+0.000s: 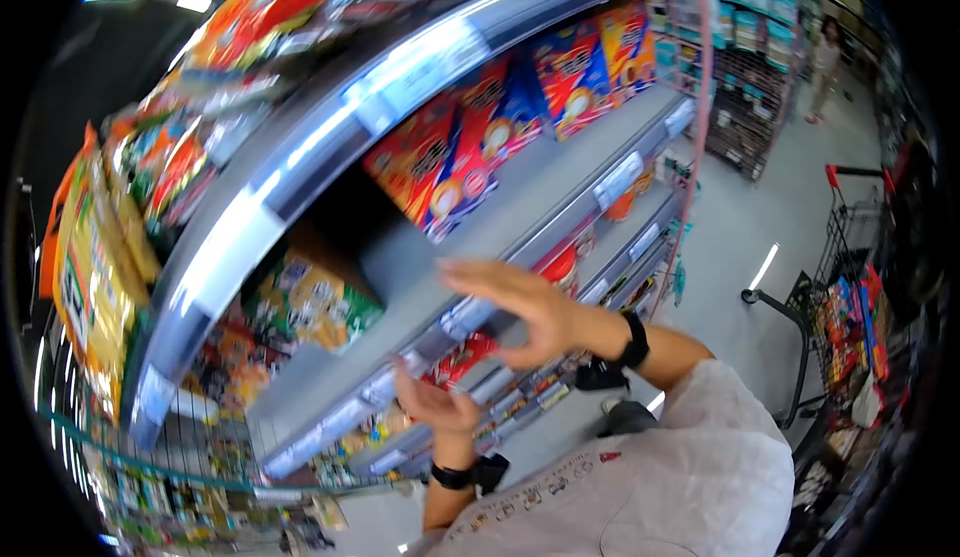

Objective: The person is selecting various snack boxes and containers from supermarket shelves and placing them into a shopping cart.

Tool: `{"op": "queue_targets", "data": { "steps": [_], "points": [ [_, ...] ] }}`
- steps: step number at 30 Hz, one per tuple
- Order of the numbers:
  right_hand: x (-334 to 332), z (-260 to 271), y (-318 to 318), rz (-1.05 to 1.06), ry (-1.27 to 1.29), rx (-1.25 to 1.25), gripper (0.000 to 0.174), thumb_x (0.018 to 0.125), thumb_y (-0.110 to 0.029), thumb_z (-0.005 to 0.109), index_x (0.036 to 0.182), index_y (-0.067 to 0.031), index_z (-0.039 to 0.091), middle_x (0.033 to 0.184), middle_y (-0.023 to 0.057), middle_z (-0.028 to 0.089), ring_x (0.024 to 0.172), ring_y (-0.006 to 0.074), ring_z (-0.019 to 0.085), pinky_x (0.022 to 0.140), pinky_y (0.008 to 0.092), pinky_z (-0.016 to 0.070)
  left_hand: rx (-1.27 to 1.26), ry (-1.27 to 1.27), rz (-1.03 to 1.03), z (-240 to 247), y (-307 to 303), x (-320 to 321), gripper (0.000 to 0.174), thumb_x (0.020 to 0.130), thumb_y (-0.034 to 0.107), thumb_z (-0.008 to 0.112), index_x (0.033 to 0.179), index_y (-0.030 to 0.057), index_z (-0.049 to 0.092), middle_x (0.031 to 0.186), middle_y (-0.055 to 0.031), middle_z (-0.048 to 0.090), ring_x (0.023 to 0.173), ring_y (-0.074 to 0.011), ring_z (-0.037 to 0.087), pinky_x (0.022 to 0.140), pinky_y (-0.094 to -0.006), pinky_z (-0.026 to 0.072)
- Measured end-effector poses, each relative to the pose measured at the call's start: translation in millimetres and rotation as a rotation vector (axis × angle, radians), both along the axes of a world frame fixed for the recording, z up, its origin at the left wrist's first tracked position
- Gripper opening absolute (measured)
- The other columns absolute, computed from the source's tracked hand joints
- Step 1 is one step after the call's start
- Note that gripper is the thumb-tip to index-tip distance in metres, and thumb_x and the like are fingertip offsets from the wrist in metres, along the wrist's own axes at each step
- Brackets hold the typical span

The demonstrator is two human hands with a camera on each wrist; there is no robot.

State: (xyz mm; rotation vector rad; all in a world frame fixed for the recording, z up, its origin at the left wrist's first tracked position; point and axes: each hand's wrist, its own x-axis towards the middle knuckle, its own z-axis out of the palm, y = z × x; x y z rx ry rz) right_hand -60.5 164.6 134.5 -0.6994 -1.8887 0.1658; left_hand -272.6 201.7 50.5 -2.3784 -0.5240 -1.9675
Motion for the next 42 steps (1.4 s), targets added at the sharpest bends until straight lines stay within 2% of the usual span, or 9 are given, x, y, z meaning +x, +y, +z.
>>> {"op": "queue_targets", "data": {
  "steps": [2,9,14,27,29,30,37,40,42],
  "points": [
    [16,-40,-25,-0.045,0.109,-0.029,0.066,0.076,-0.033,0.062,0.130,0.0009,0.044,0.133,0.0192,0.045,0.123,0.0337,0.044,0.102,0.0427,0.0342,-0.055,-0.015,-0.209,-25,-11,37,0.063,0.074,0.015,0.054,0.129,-0.0088,0.034,0.127,-0.0279,0.044,0.119,-0.0427,0.042,0.102,-0.0495,0.0296],
    [91,-131,-136,-0.524,0.383,-0.262,0.052,0.077,-0.023,0.057,0.125,-0.0020,0.050,0.125,0.0158,0.053,0.117,0.0304,0.050,0.099,0.0398,0.0375,-0.551,0.274,-0.670,-94,-72,153,0.063,0.075,0.004,0.047,0.133,-0.0088,0.026,0.135,-0.0287,0.033,0.129,-0.0391,0.032,0.105,-0.0467,0.0262],
    [159,-160,-210,-0.809,0.588,-0.441,0.054,0.080,-0.005,0.050,0.134,-0.0049,0.039,0.132,0.0139,0.046,0.119,0.0290,0.047,0.099,0.0380,0.0376,-0.780,0.366,-0.890,-109,-120,272,0.072,0.073,-0.003,0.044,0.138,-0.0066,0.015,0.141,-0.0268,0.025,0.132,-0.0372,0.027,0.107,-0.0457,0.0237],
    [267,-241,-412,-1.420,1.283,-0.265,0.038,0.095,-0.013,0.038,0.130,0.0014,0.041,0.128,0.0145,0.050,0.122,0.0201,0.044,0.102,0.0292,0.0312,-1.426,0.711,-1.197,-204,-272,488,0.056,0.090,0.007,0.043,0.139,-0.0025,0.018,0.143,-0.0229,0.026,0.133,-0.0305,0.028,0.106,-0.0368,0.0257],
    [263,-246,-438,-1.506,1.376,-0.207,0.037,0.096,-0.015,0.038,0.129,0.0023,0.042,0.126,0.0136,0.051,0.120,0.0201,0.046,0.101,0.0287,0.0321,-1.406,0.838,-1.268,-213,-300,503,0.057,0.089,0.009,0.044,0.138,-0.0034,0.019,0.142,-0.0236,0.027,0.132,-0.0310,0.029,0.106,-0.0371,0.0261],
    [260,-247,-451,-1.570,1.358,-0.300,0.045,0.099,-0.029,0.032,0.132,0.0018,0.040,0.132,0.0150,0.047,0.123,0.0234,0.044,0.101,0.0335,0.0337,-1.393,0.899,-1.305,-216,-313,509,0.057,0.089,0.010,0.045,0.138,-0.0038,0.019,0.141,-0.0240,0.027,0.132,-0.0312,0.030,0.106,-0.0373,0.0262],
    [252,-287,-514,-1.812,1.629,-0.422,0.047,0.097,-0.033,0.036,0.123,0.0036,0.049,0.120,0.0154,0.056,0.113,0.0233,0.052,0.095,0.0319,0.0393,-1.111,1.331,-1.506,-216,-386,557,0.058,0.089,0.015,0.048,0.137,-0.0042,0.021,0.141,-0.0254,0.027,0.132,-0.0327,0.029,0.107,-0.0377,0.0255],
    [273,-308,-536,-2.052,1.467,-0.673,0.044,0.095,-0.033,0.041,0.117,0.0031,0.053,0.113,0.0170,0.060,0.106,0.0230,0.056,0.091,0.0322,0.0420,-0.976,1.341,-1.571,-223,-403,592,0.058,0.087,0.017,0.053,0.134,-0.0056,0.027,0.137,-0.0255,0.034,0.128,-0.0340,0.035,0.104,-0.0386,0.0290],
    [299,-269,-534,-2.120,1.465,-0.683,0.040,0.092,-0.030,0.046,0.114,0.0025,0.055,0.108,0.0186,0.061,0.102,0.0261,0.058,0.090,0.0335,0.0425,-0.947,1.355,-1.606,-222,-413,622,0.059,0.086,0.020,0.055,0.132,-0.0057,0.030,0.133,-0.0249,0.038,0.125,-0.0360,0.037,0.104,-0.0400,0.0291]
  ]
}}
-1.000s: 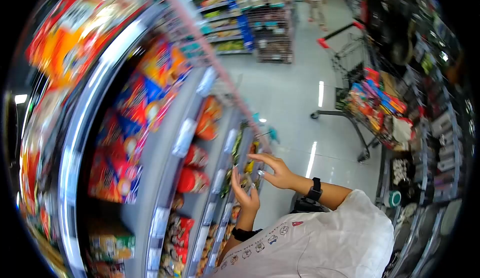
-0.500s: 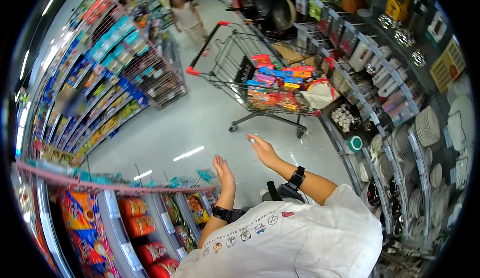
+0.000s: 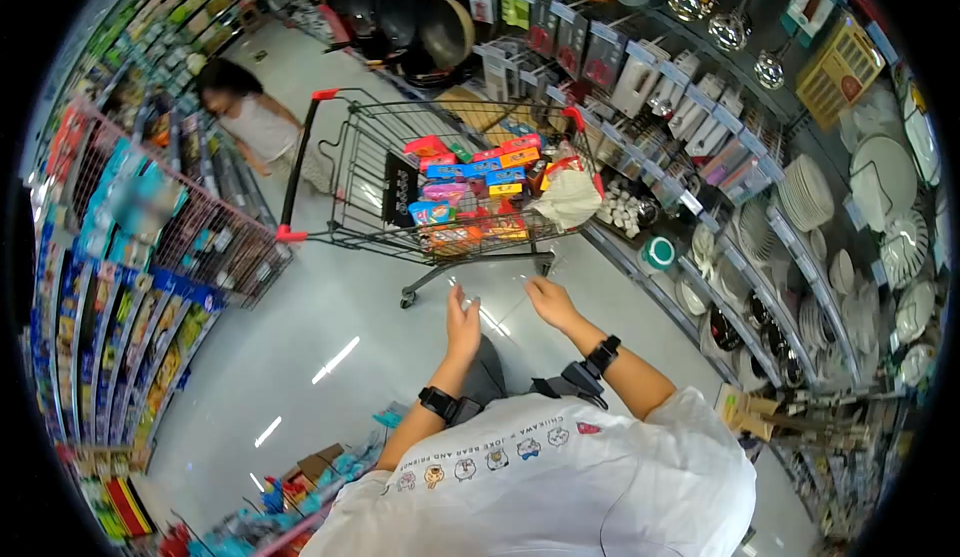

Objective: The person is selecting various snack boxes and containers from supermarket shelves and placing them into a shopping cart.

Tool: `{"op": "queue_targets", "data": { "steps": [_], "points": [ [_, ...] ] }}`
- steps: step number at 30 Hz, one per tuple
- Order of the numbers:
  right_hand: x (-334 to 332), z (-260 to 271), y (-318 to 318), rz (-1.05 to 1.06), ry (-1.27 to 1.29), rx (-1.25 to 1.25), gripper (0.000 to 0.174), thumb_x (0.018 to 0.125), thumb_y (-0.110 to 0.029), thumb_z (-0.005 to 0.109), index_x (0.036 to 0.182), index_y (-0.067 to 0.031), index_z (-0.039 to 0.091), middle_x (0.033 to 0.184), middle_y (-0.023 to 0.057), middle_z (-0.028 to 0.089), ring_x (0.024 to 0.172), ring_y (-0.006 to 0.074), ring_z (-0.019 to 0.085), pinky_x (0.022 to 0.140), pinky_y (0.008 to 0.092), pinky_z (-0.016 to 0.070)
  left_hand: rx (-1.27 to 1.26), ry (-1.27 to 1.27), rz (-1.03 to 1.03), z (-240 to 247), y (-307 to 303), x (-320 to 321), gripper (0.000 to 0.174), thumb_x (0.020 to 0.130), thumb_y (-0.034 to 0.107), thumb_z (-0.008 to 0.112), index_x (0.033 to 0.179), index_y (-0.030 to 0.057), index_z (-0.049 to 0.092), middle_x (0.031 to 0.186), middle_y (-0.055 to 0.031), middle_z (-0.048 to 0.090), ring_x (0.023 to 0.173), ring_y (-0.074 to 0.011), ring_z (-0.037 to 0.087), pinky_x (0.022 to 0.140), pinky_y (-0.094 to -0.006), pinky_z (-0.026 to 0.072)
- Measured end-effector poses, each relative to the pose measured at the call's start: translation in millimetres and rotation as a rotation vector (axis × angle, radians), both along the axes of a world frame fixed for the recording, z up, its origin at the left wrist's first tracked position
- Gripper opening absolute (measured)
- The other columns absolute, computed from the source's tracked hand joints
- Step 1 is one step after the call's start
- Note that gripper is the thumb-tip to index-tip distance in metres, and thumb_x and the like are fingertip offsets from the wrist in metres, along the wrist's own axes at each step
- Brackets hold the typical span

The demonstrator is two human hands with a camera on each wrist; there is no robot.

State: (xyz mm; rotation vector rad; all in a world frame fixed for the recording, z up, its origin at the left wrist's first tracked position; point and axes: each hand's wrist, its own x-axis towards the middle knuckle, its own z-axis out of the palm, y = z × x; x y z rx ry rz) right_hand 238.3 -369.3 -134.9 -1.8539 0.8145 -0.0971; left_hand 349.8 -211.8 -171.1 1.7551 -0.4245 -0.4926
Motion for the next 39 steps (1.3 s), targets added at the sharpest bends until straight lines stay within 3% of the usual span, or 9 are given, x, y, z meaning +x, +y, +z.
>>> {"op": "queue_targets", "data": {
  "steps": [7,10,17,20,23,28,32,36,39],
  "points": [
    [102,4,-33,0.221,-0.130,-0.628,0.045,0.081,-0.023,0.061,0.117,0.0025,0.052,0.113,0.0231,0.056,0.109,0.0382,0.050,0.094,0.0403,0.0396,0.071,-0.526,-0.128,22,-43,128,0.054,0.082,0.017,0.059,0.126,-0.0055,0.038,0.126,-0.0256,0.043,0.118,-0.0380,0.042,0.101,-0.0420,0.0314],
    [139,-19,-59,0.219,-0.088,-0.858,0.052,0.077,-0.027,0.061,0.117,0.0052,0.050,0.115,0.0252,0.053,0.113,0.0354,0.047,0.094,0.0422,0.0386,0.128,-0.614,-0.158,23,-62,171,0.051,0.081,0.019,0.060,0.122,-0.0056,0.042,0.120,-0.0247,0.048,0.113,-0.0387,0.044,0.097,-0.0431,0.0338],
    [159,-44,-100,0.302,0.008,-0.654,0.040,0.081,-0.030,0.058,0.107,-0.0002,0.058,0.096,0.0210,0.062,0.092,0.0365,0.058,0.083,0.0430,0.0441,0.388,-0.397,-0.443,-12,-104,196,0.036,0.084,0.028,0.056,0.106,0.0000,0.058,0.095,-0.0201,0.062,0.092,-0.0347,0.059,0.085,-0.0419,0.0434],
    [165,-37,-122,0.287,0.172,-0.410,0.037,0.083,-0.034,0.056,0.104,-0.0030,0.059,0.087,0.0186,0.064,0.083,0.0351,0.061,0.074,0.0414,0.0473,0.495,-0.432,-0.545,-21,-132,193,0.037,0.085,0.033,0.054,0.105,0.0027,0.059,0.092,-0.0181,0.064,0.088,-0.0330,0.061,0.081,-0.0398,0.0457],
    [179,-48,-153,0.245,0.101,-0.279,0.036,0.083,-0.039,0.056,0.100,-0.0076,0.063,0.084,0.0195,0.064,0.079,0.0372,0.061,0.069,0.0442,0.0486,0.502,-0.111,-0.664,-28,-167,201,0.041,0.084,0.037,0.054,0.109,0.0052,0.059,0.103,-0.0170,0.063,0.098,-0.0314,0.060,0.084,-0.0385,0.0451],
    [196,-99,-221,0.194,0.090,0.057,0.033,0.081,-0.035,0.058,0.093,-0.0050,0.063,0.084,0.0188,0.064,0.084,0.0343,0.062,0.072,0.0427,0.0479,0.569,0.113,-0.500,-71,-221,211,0.044,0.085,0.040,0.052,0.108,0.0034,0.060,0.102,-0.0178,0.063,0.097,-0.0306,0.060,0.084,-0.0365,0.0448],
    [193,-115,-268,0.361,0.258,-0.295,0.024,0.073,-0.024,0.060,0.080,-0.0015,0.063,0.077,0.0180,0.064,0.077,0.0350,0.062,0.069,0.0440,0.0488,0.551,0.248,-0.454,-167,-240,223,0.038,0.086,0.034,0.051,0.103,0.0020,0.062,0.084,-0.0083,0.064,0.077,-0.0127,0.058,0.068,-0.0263,0.0460],
    [187,-134,-304,0.555,0.422,-0.390,0.018,0.067,-0.016,0.062,0.079,-0.0039,0.064,0.074,0.0146,0.065,0.074,0.0320,0.064,0.061,0.0430,0.0493,0.359,0.409,-0.430,-221,-260,209,0.027,0.087,0.023,0.052,0.101,0.0023,0.062,0.093,-0.0057,0.063,0.078,-0.0150,0.058,0.068,-0.0281,0.0464],
    [183,-163,-306,0.696,0.413,-0.495,0.015,0.067,-0.014,0.061,0.079,-0.0056,0.065,0.075,0.0132,0.065,0.071,0.0294,0.065,0.057,0.0407,0.0490,0.468,0.466,-0.434,-192,-282,190,0.033,0.082,0.031,0.056,0.100,0.0039,0.061,0.094,-0.0132,0.065,0.090,-0.0219,0.061,0.080,-0.0340,0.0462]
  ]
}}
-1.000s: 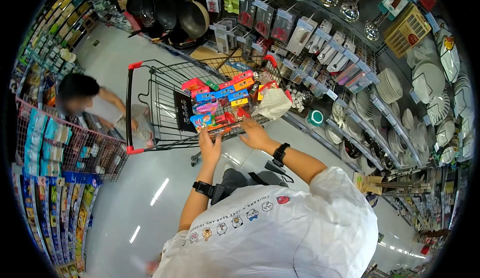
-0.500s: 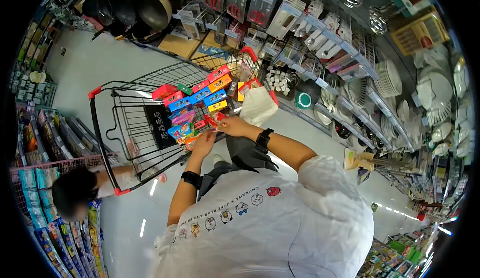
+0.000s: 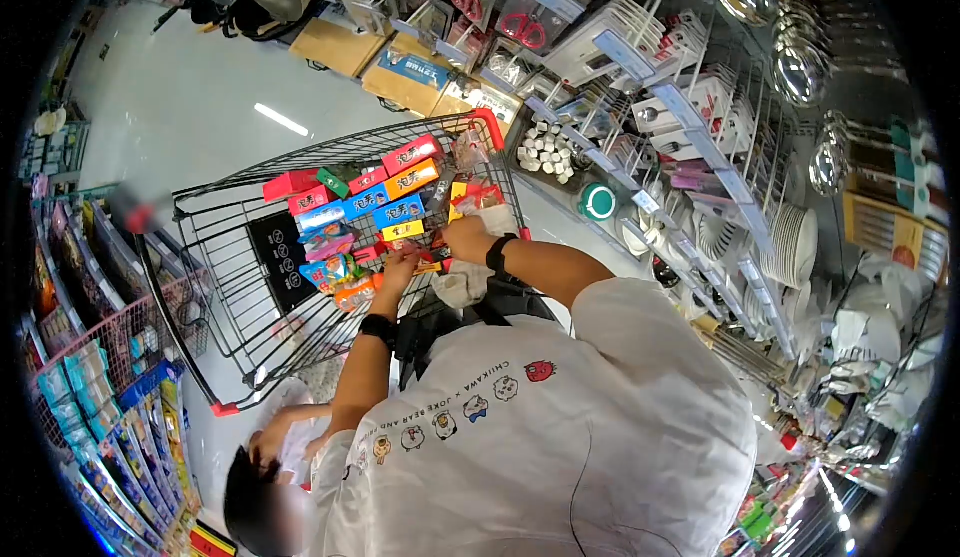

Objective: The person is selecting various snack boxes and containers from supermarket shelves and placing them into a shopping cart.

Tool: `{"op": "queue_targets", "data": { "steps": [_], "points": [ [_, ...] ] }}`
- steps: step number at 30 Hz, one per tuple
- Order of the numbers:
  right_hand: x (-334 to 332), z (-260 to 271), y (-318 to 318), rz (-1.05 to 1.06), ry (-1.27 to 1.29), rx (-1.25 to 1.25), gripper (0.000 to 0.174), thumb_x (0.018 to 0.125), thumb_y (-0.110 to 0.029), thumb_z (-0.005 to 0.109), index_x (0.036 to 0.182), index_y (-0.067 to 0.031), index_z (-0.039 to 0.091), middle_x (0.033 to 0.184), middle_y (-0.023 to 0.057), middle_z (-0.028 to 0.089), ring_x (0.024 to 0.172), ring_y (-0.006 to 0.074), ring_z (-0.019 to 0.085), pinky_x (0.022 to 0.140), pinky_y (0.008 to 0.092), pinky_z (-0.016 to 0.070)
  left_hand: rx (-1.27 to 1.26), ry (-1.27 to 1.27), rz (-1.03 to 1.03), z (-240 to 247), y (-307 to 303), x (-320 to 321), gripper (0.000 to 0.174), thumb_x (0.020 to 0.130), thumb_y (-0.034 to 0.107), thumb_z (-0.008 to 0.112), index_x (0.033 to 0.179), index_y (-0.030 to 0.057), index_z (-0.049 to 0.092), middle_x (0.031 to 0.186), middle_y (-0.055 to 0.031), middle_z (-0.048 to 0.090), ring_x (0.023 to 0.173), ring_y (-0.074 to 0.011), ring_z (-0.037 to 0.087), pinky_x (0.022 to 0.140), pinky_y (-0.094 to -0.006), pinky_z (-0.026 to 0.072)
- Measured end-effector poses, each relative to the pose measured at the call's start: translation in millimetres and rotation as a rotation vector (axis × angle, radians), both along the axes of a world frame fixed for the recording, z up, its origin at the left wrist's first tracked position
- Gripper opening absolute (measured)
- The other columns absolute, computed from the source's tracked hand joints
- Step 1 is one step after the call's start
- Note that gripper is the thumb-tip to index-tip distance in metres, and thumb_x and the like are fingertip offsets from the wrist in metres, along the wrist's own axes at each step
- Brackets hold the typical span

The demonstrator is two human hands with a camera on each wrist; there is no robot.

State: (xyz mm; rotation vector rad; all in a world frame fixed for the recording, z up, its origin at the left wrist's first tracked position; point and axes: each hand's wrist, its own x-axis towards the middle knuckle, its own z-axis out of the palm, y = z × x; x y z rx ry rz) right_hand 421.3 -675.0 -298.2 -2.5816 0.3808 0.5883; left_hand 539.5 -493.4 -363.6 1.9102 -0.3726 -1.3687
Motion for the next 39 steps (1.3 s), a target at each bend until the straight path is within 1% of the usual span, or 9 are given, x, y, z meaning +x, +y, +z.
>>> {"op": "queue_targets", "data": {
  "steps": [1,4,9,17,20,26,33,36,39],
  "points": [
    [1,3,2,0.037,0.009,-0.041,0.017,0.067,-0.012,0.061,0.083,-0.0066,0.064,0.075,0.0110,0.065,0.068,0.0267,0.065,0.054,0.0388,0.0481,-0.008,-0.118,-0.010,31,-10,-7,0.030,0.081,0.029,0.057,0.100,0.0060,0.061,0.093,-0.0135,0.065,0.088,-0.0245,0.062,0.078,-0.0352,0.0474],
    [-9,-34,13,0.044,-0.095,-0.079,0.034,0.068,-0.011,0.060,0.102,-0.0142,0.062,0.081,0.0064,0.066,0.075,0.0232,0.065,0.060,0.0367,0.0492,0.062,-0.044,-0.042,-5,-3,-23,0.031,0.081,0.030,0.057,0.102,0.0074,0.059,0.093,-0.0152,0.065,0.089,-0.0281,0.062,0.079,-0.0361,0.0472],
    [-12,-23,9,0.235,-0.108,-0.175,0.024,0.072,-0.011,0.057,0.095,-0.0049,0.059,0.081,0.0104,0.062,0.070,0.0233,0.063,0.055,0.0346,0.0484,0.172,0.023,-0.103,0,-6,-33,0.048,0.076,0.034,0.059,0.111,0.0015,0.055,0.099,-0.0240,0.062,0.097,-0.0360,0.060,0.082,-0.0400,0.0461],
    [-29,-29,5,0.213,-0.286,-0.147,0.018,0.077,-0.013,0.053,0.091,-0.0027,0.057,0.082,0.0105,0.057,0.065,0.0223,0.061,0.050,0.0348,0.0456,0.151,0.080,-0.269,47,-9,-39,0.054,0.075,0.036,0.064,0.114,0.0003,0.053,0.104,-0.0200,0.062,0.100,-0.0288,0.059,0.085,-0.0353,0.0449],
    [-30,-26,7,0.214,-0.246,-0.161,0.039,0.077,-0.010,0.050,0.116,-0.0089,0.052,0.085,0.0115,0.057,0.068,0.0238,0.061,0.052,0.0348,0.0486,0.131,0.132,-0.253,42,-1,-40,0.054,0.074,0.033,0.066,0.115,0.0000,0.053,0.105,-0.0168,0.062,0.098,-0.0273,0.059,0.086,-0.0330,0.0445],
    [-23,-19,13,0.201,-0.148,-0.221,0.025,0.073,-0.011,0.054,0.096,-0.0015,0.059,0.087,0.0121,0.057,0.070,0.0230,0.061,0.050,0.0329,0.0474,0.085,0.109,-0.244,44,12,-25,0.054,0.073,0.027,0.069,0.116,-0.0010,0.053,0.106,-0.0159,0.062,0.098,-0.0247,0.058,0.087,-0.0328,0.0445],
    [-16,-32,22,0.157,-0.079,-0.290,0.019,0.071,-0.012,0.057,0.087,-0.0046,0.064,0.079,0.0087,0.060,0.068,0.0211,0.061,0.052,0.0335,0.0456,0.097,0.249,-0.074,51,17,-9,0.054,0.074,0.019,0.068,0.118,-0.0052,0.049,0.105,-0.0155,0.062,0.096,-0.0212,0.059,0.084,-0.0306,0.0456],
    [-15,-31,24,0.108,-0.130,-0.287,0.015,0.069,-0.013,0.059,0.079,-0.0065,0.068,0.078,0.0085,0.062,0.072,0.0223,0.061,0.056,0.0333,0.0449,0.169,0.211,-0.200,36,16,-4,0.053,0.079,0.016,0.064,0.124,-0.0047,0.046,0.110,-0.0154,0.059,0.099,-0.0226,0.057,0.088,-0.0303,0.0440],
    [-10,-14,21,0.119,-0.137,-0.253,0.012,0.070,-0.015,0.057,0.078,-0.0077,0.064,0.080,0.0064,0.060,0.076,0.0213,0.058,0.061,0.0345,0.0449,0.131,0.226,-0.127,30,8,-7,0.061,0.077,0.011,0.067,0.129,-0.0039,0.038,0.109,-0.0152,0.059,0.097,-0.0227,0.057,0.084,-0.0306,0.0458]
  ]
}}
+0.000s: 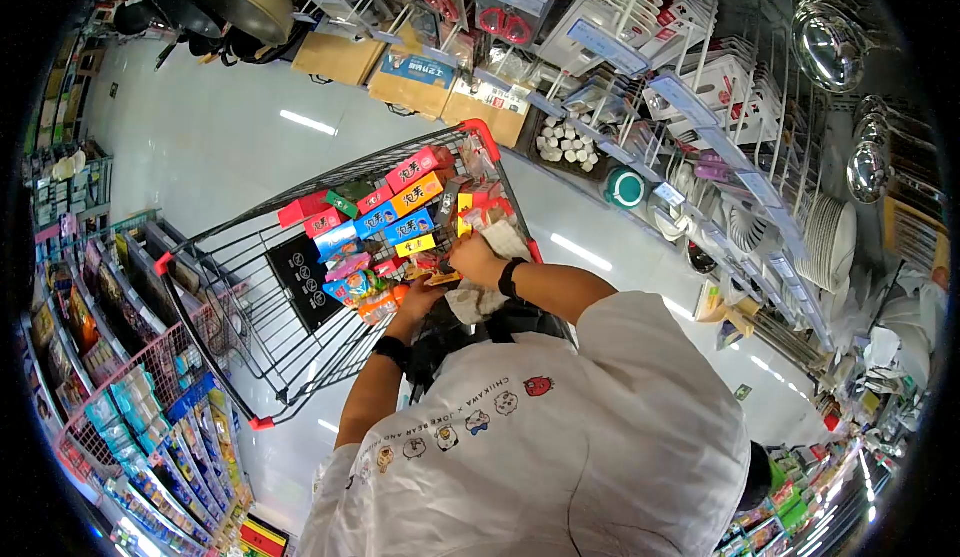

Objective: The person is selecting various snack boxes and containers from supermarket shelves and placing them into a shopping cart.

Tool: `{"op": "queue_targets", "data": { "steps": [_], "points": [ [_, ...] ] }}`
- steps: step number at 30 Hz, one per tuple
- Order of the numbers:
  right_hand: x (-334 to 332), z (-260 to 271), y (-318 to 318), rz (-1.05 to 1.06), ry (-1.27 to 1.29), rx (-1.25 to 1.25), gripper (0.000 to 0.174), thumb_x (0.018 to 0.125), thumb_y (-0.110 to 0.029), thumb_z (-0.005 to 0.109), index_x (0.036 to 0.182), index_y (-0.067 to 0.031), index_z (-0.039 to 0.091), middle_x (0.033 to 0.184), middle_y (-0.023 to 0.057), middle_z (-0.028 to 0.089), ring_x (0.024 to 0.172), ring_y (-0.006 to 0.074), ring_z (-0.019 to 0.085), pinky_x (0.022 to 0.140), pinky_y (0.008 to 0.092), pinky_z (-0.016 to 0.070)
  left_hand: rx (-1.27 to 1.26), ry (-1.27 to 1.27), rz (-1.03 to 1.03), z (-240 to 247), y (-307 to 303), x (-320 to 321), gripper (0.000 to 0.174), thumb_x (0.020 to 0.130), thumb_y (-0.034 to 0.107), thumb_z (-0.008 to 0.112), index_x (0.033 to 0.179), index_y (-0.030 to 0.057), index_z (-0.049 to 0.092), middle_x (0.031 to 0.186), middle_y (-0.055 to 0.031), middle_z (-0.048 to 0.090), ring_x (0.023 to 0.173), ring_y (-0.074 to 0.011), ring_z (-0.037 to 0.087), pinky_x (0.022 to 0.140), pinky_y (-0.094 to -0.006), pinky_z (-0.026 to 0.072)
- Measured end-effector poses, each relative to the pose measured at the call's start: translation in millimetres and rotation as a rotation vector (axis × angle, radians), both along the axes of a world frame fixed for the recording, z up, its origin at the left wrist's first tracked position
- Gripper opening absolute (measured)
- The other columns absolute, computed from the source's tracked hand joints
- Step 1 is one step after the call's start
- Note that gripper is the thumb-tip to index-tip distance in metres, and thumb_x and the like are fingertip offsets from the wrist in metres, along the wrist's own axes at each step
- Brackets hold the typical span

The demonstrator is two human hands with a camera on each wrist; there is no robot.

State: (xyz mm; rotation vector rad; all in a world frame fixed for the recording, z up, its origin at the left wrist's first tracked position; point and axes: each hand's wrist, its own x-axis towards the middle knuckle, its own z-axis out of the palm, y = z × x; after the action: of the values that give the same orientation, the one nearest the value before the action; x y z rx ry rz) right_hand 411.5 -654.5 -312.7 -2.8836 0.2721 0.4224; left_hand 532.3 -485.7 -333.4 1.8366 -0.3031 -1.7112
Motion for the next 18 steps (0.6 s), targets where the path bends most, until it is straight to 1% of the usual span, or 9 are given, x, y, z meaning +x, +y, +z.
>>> {"op": "queue_targets", "data": {
  "steps": [2,5,6,7,9,13,15,16,18],
  "points": [
    [4,8,0,0.016,-0.050,0.010,0.013,0.069,-0.015,0.058,0.079,-0.0082,0.063,0.081,0.0058,0.060,0.079,0.0212,0.057,0.063,0.0332,0.0452,0.054,-0.012,-0.004,-11,-4,0,0.070,0.073,0.008,0.070,0.133,-0.0004,0.034,0.112,-0.0151,0.058,0.099,-0.0228,0.057,0.084,-0.0310,0.0466],
    [14,25,-3,0.038,-0.071,0.046,0.014,0.069,-0.015,0.059,0.081,-0.0084,0.063,0.085,0.0051,0.059,0.084,0.0208,0.056,0.068,0.0300,0.0461,-0.011,-0.277,-0.085,-3,-9,1,0.080,0.066,0.021,0.074,0.134,0.0071,0.034,0.110,-0.0193,0.060,0.102,-0.0327,0.058,0.087,-0.0343,0.0458],
    [18,37,-6,0.054,-0.074,0.047,0.014,0.069,-0.014,0.059,0.081,-0.0084,0.063,0.086,0.0052,0.059,0.084,0.0208,0.056,0.068,0.0298,0.0465,-0.048,-0.303,-0.079,-2,-13,3,0.081,0.062,0.020,0.076,0.132,0.0097,0.037,0.112,-0.0194,0.058,0.103,-0.0362,0.056,0.088,-0.0363,0.0452],
    [22,43,-8,0.069,-0.078,0.047,0.014,0.070,-0.014,0.058,0.082,-0.0084,0.064,0.087,0.0052,0.059,0.085,0.0207,0.056,0.069,0.0296,0.0468,-0.097,-0.418,-0.105,-3,-14,4,0.076,0.063,0.016,0.075,0.130,0.0085,0.040,0.111,-0.0173,0.059,0.101,-0.0324,0.057,0.086,-0.0349,0.0463],
    [30,45,-7,-0.019,-0.124,0.070,0.015,0.068,-0.014,0.060,0.082,-0.0098,0.064,0.087,0.0049,0.059,0.086,0.0206,0.056,0.070,0.0304,0.0473,-0.193,-0.649,-0.157,-3,-14,4,0.067,0.065,0.006,0.074,0.125,0.0062,0.046,0.108,-0.0130,0.060,0.096,-0.0246,0.059,0.080,-0.0321,0.0485],
    [42,54,-13,-0.090,-0.246,0.153,0.018,0.065,-0.015,0.064,0.082,-0.0125,0.065,0.088,0.0043,0.058,0.086,0.0207,0.055,0.070,0.0318,0.0481,-0.225,-0.815,-0.080,42,-30,14,0.049,0.064,0.006,0.073,0.111,0.0066,0.057,0.101,-0.0145,0.060,0.092,-0.0282,0.060,0.076,-0.0341,0.0493],
    [51,76,-27,-0.050,-0.228,0.234,0.015,0.063,-0.016,0.064,0.077,-0.0106,0.066,0.089,0.0060,0.060,0.087,0.0224,0.056,0.068,0.0358,0.0488,-0.181,-0.840,-0.080,53,-31,21,0.042,0.064,0.005,0.074,0.104,0.0063,0.060,0.097,-0.0147,0.060,0.088,-0.0289,0.060,0.072,-0.0347,0.0497],
    [56,85,-32,-0.025,-0.220,0.271,0.014,0.063,-0.016,0.065,0.075,-0.0096,0.066,0.089,0.0069,0.060,0.088,0.0232,0.056,0.068,0.0377,0.0491,-0.288,-0.944,-0.078,67,-35,23,0.036,0.064,0.007,0.075,0.097,0.0055,0.061,0.094,-0.0137,0.060,0.082,-0.0276,0.061,0.067,-0.0351,0.0495],
    [61,92,-38,0.033,-0.213,0.290,0.015,0.061,-0.016,0.066,0.074,-0.0096,0.066,0.089,0.0069,0.060,0.090,0.0240,0.055,0.069,0.0376,0.0488,-0.314,-0.896,0.009,73,-32,25,0.036,0.063,0.008,0.076,0.096,0.0050,0.061,0.093,-0.0134,0.060,0.080,-0.0272,0.061,0.064,-0.0341,0.0494]
  ]
}}
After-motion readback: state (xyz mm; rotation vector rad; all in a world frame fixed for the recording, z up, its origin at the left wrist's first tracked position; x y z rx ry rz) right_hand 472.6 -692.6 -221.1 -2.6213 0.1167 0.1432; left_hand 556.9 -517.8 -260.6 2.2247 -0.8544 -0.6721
